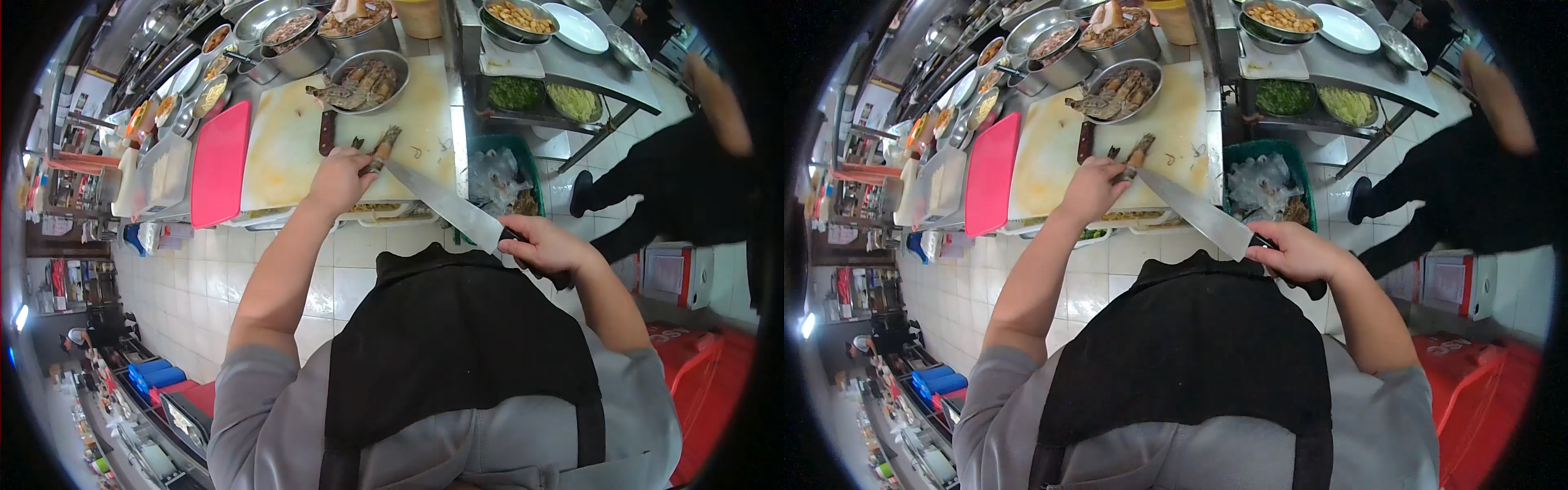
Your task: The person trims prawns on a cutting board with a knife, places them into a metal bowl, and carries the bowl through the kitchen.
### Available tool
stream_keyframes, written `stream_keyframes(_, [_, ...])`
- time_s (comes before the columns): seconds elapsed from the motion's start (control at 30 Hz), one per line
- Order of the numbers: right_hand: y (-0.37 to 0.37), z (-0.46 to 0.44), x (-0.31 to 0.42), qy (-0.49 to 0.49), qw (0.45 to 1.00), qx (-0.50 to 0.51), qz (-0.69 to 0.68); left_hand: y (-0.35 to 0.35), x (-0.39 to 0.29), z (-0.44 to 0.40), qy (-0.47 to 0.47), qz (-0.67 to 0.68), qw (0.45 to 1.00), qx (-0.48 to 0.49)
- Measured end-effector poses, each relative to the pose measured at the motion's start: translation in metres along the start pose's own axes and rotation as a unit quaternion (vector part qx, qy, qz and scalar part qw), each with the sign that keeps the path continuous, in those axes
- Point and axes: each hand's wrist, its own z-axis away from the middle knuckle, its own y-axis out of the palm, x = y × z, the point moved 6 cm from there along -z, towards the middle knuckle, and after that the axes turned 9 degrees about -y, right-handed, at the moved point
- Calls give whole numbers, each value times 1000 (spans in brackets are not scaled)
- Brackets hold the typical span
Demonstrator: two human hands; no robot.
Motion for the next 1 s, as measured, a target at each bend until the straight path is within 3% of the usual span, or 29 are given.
stream_keyframes(0.23, [7,-26,-11,-176,983,-33,39,4,-2,-4,-17,-14,999,-27])
stream_keyframes(0.33, [-4,-16,-11,-75,996,-47,32,6,-9,-29,-43,-10,999,-13])
stream_keyframes(0.43, [-12,-5,-4,-41,998,-51,1,10,-8,-42,-74,18,997,33])
stream_keyframes(0.5, [-13,-4,-6,-43,998,-48,5,13,0,-39,-43,31,998,30])
stream_keyframes(0.63, [-6,-11,-15,-40,998,-44,15,20,3,-33,-74,65,995,20])
stream_keyframes(0.73, [6,-30,-19,-149,983,-81,71,20,1,-31,-120,51,991,20])
stream_keyframes(1.0, [19,-19,-17,-97,991,-87,24,19,-7,-25,-159,33,987,-13])
